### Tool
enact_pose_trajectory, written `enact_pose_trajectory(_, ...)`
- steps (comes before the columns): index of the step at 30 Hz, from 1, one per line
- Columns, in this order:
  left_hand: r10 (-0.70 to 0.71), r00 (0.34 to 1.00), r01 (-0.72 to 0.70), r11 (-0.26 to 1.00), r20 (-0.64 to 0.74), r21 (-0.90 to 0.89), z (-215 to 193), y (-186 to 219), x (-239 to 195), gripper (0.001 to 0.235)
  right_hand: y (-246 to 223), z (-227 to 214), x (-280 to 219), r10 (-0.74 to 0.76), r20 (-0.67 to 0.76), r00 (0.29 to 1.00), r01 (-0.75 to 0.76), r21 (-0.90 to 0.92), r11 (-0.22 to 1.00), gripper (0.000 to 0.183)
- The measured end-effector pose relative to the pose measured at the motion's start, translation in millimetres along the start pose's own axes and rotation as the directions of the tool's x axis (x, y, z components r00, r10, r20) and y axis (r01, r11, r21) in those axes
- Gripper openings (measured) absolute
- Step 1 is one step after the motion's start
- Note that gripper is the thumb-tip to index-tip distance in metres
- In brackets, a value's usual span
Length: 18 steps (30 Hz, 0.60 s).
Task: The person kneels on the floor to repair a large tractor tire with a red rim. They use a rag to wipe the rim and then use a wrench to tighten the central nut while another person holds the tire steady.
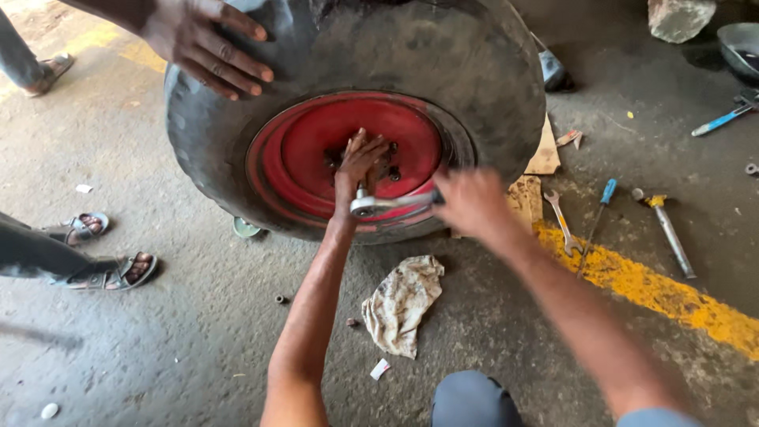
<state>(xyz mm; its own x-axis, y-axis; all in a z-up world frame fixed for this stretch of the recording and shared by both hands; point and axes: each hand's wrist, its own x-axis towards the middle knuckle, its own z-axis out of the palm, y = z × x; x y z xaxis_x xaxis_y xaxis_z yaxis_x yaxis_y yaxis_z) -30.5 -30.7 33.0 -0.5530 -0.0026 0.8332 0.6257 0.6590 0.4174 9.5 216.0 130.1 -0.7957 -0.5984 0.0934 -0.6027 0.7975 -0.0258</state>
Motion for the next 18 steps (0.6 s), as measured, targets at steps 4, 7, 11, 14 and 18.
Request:
enact_pose_trajectory(4, 0.055, 0.997, -0.057, 0.998, 0.048, 0.032, 5, -14, -8, 0.039, -49, 134, -4, 0.144, -0.077, 0.987, -0.003, 0.874, 0.486, 0.041)
enact_pose_trajectory(7, -0.112, 0.993, 0.118, 0.942, -0.038, 0.315, -23, -20, 6, 0.041, -67, 211, 31, 0.229, -0.098, 0.968, 0.003, 0.924, 0.383, 0.038)
enact_pose_trajectory(11, -0.748, 0.644, 0.637, 0.407, 0.162, -0.654, -57, 19, -8, 0.027, -38, 242, 27, 0.212, -0.034, 0.977, -0.077, 0.866, 0.493, 0.032)
enact_pose_trajectory(14, -0.706, 0.239, 0.848, -0.183, 0.667, -0.498, -63, 52, -8, 0.041, -14, 173, 23, 0.094, 0.209, 0.973, -0.21, 0.645, 0.734, 0.037)
enact_pose_trajectory(18, -0.742, 0.296, 0.814, -0.133, 0.602, -0.565, -43, 60, -4, 0.016, 7, -6, 4, -0.041, 0.432, 0.901, -0.143, 0.384, 0.912, 0.042)
